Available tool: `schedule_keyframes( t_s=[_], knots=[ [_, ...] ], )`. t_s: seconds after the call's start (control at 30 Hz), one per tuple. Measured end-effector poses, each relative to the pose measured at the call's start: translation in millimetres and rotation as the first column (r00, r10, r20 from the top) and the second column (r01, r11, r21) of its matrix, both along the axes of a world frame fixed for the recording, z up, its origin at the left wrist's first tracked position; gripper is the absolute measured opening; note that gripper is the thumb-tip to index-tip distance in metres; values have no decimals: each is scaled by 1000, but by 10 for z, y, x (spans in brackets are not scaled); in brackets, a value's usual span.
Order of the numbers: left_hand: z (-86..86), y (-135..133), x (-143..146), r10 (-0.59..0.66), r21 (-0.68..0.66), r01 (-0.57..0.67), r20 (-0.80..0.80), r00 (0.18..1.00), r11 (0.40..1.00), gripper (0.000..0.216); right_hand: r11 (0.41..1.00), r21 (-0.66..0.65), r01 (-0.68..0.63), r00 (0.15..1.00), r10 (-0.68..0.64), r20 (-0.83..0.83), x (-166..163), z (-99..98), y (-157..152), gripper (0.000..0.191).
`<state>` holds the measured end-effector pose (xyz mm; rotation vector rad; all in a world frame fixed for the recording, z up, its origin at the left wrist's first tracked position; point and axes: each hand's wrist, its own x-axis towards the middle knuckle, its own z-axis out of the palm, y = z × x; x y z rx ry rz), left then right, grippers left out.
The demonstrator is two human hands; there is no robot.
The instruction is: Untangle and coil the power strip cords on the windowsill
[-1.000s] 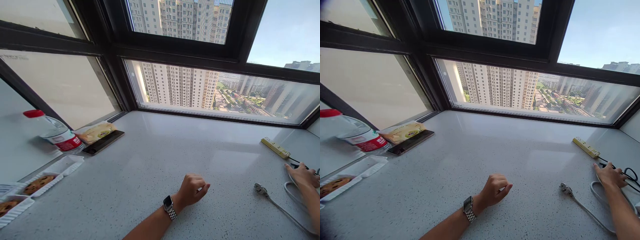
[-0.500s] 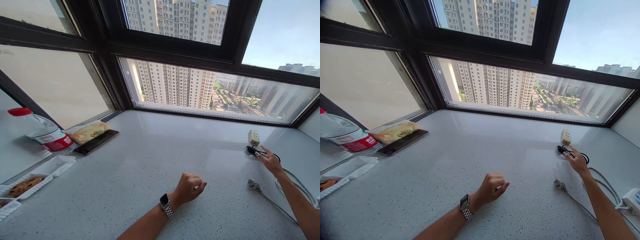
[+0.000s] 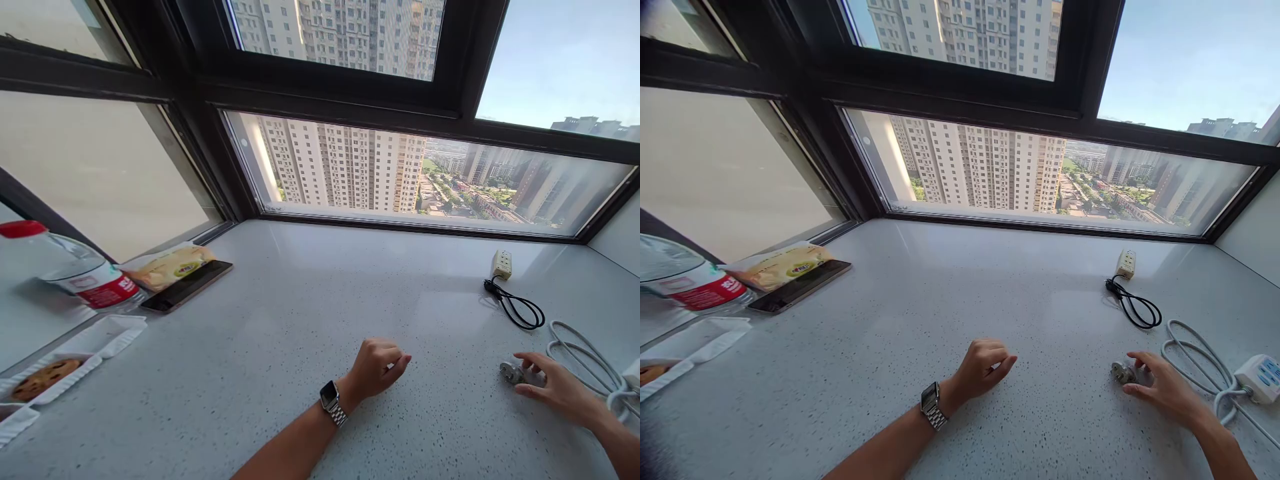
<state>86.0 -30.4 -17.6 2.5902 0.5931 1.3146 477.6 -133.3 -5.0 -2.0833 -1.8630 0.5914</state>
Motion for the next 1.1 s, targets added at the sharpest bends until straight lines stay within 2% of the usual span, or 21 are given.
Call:
schedule_keyframes(
  t_s=[0.07, 0.13, 0.2, 0.37, 0.43, 0.53, 0.63, 0.73, 0.8, 0.87, 0.97, 1.03, 1.1],
  knots=[
    [11, -2, -6, 0, -6, 0, 4, 1000, 1000, 47, 999, -46, -8, 999, 11, 53, -4, 48, -17, 41],
    [25, -7, -10, 6, -18, -6, -2, 1000, 1000, 48, 998, -64, -9, 998, 13, 66, -30, 100, 10, 32],
    [35, -12, -12, 11, -26, -12, -11, 1000, 1000, 48, 1000, -19, 12, 999, -11, 38, -49, 138, 77, 34],
    [25, -5, -12, 19, -24, -20, -23, 1000, 1000, 48, 970, 140, 201, 980, -198, -36, 33, 146, 390, 41],
    [5, 6, -7, 16, -22, -16, -26, 1000, 1000, 49, 950, 148, 275, 959, -283, 36, 62, 136, 559, 43],
    [-27, 18, 9, 1, -29, -2, -19, 1000, 1000, 49, 915, 152, 374, 882, -401, 246, 16, 112, 828, 45],
    [-46, 16, 19, -3, -47, 2, -25, 1000, 999, 49, 912, 164, 376, 814, -409, 412, -99, 63, 1063, 43],
    [-60, 10, 19, 0, -44, -2, -36, 999, 999, 50, 915, 128, 382, 804, -397, 443, -178, 31, 1219, 37],
    [-76, 10, 19, 6, -45, -8, -52, 999, 999, 51, 919, 80, 387, 838, -386, 386, -198, 53, 1269, 33],
    [-93, 11, 23, 10, -50, -13, -68, 998, 999, 52, 940, 29, 341, 892, -333, 305, -224, 113, 1264, 30],
    [-83, 6, 33, 18, -59, -24, -88, 996, 998, 52, 980, -42, 193, 966, -182, 184, -374, 235, 1131, 29],
    [-42, 0, 31, 58, -85, -66, -92, 994, 994, 42, 996, -87, -15, 1000, 16, 2, -581, 310, 975, 30],
    [14, -1, 16, 111, -115, -123, -102, 988, 986, 31, 958, -68, -280, 934, 256, -248, -847, 366, 816, 28]
  ],
)
